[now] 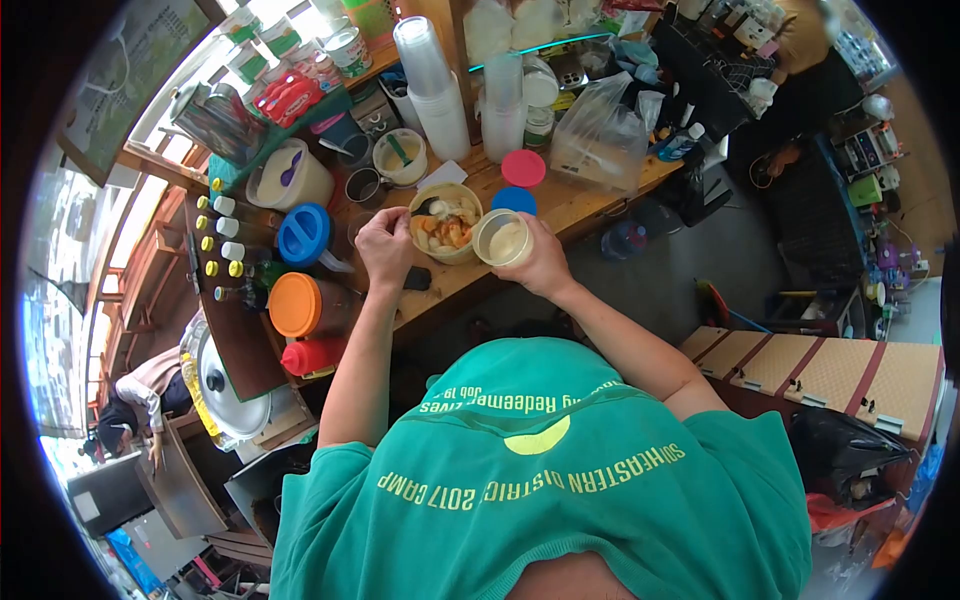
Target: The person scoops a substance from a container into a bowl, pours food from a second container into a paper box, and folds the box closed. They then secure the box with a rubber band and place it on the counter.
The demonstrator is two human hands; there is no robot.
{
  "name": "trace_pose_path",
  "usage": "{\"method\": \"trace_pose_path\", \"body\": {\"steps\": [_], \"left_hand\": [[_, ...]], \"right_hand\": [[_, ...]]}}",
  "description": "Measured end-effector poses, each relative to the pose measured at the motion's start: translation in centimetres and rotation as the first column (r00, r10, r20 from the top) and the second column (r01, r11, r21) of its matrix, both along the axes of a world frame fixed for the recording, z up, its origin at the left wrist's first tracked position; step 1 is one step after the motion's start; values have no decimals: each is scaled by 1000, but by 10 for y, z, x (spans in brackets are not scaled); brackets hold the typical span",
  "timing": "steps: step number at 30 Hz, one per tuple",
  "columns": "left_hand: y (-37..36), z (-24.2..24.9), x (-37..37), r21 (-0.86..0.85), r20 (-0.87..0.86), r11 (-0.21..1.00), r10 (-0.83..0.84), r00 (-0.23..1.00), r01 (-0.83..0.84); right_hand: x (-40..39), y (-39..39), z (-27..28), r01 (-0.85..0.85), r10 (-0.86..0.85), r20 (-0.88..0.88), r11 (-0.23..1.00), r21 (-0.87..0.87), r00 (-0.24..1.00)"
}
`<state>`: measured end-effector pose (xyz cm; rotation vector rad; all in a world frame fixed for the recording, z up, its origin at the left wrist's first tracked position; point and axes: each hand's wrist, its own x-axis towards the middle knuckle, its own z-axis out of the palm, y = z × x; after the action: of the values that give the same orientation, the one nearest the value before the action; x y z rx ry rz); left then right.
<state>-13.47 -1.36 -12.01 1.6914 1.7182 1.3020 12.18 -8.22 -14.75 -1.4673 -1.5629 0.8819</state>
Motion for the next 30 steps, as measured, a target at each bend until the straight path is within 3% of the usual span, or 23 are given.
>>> {"method": "trace_pose_path", "body": {"steps": [12, 14, 17, 19, 21, 23, 24, 26, 27, 30], "left_hand": [[-7, -25, -26, -16, -11, 998, -57, 998, 57], [-3, -34, -30, -137, 159, 988, -51, 986, 74], [-5, -23, -27, -209, 249, 975, -23, 968, 77], [-6, -20, -24, -149, 261, 973, -131, 956, 174], [-9, -6, -7, -38, 133, 956, -284, 950, 291], [-19, 21, 21, -80, 0, 930, -360, 933, 359], [-22, 17, 35, -8, 0, 917, -399, 917, 399], [-26, 32, 62, 26, -151, 882, -462, 874, 471], [-26, 34, 70, -60, -244, 869, -490, 837, 492], [-27, 58, 98, -74, -357, 856, -502, 788, 511]], "right_hand": [[-8, -11, -11, 77, -77, -10, 997, 14, 997], [-9, -11, -11, 79, -79, -16, 997, 15, 997], [-10, -9, -12, 67, -67, -25, 998, 14, 997], [-9, -5, -34, 66, -64, -42, 996, 53, 997], [-8, -1, -35, 74, -66, -78, 992, 104, 995], [-5, 4, -20, -4, 13, -68, 991, 133, 998], [-4, 6, -22, 9, 0, -56, 988, 156, 998], [0, 9, 0, -53, 56, -67, 998, 43, 996], [4, 12, 1, -83, 91, -72, 991, 108, 993], [25, 12, 17, -65, 73, -102, 994, 84, 992]]}}
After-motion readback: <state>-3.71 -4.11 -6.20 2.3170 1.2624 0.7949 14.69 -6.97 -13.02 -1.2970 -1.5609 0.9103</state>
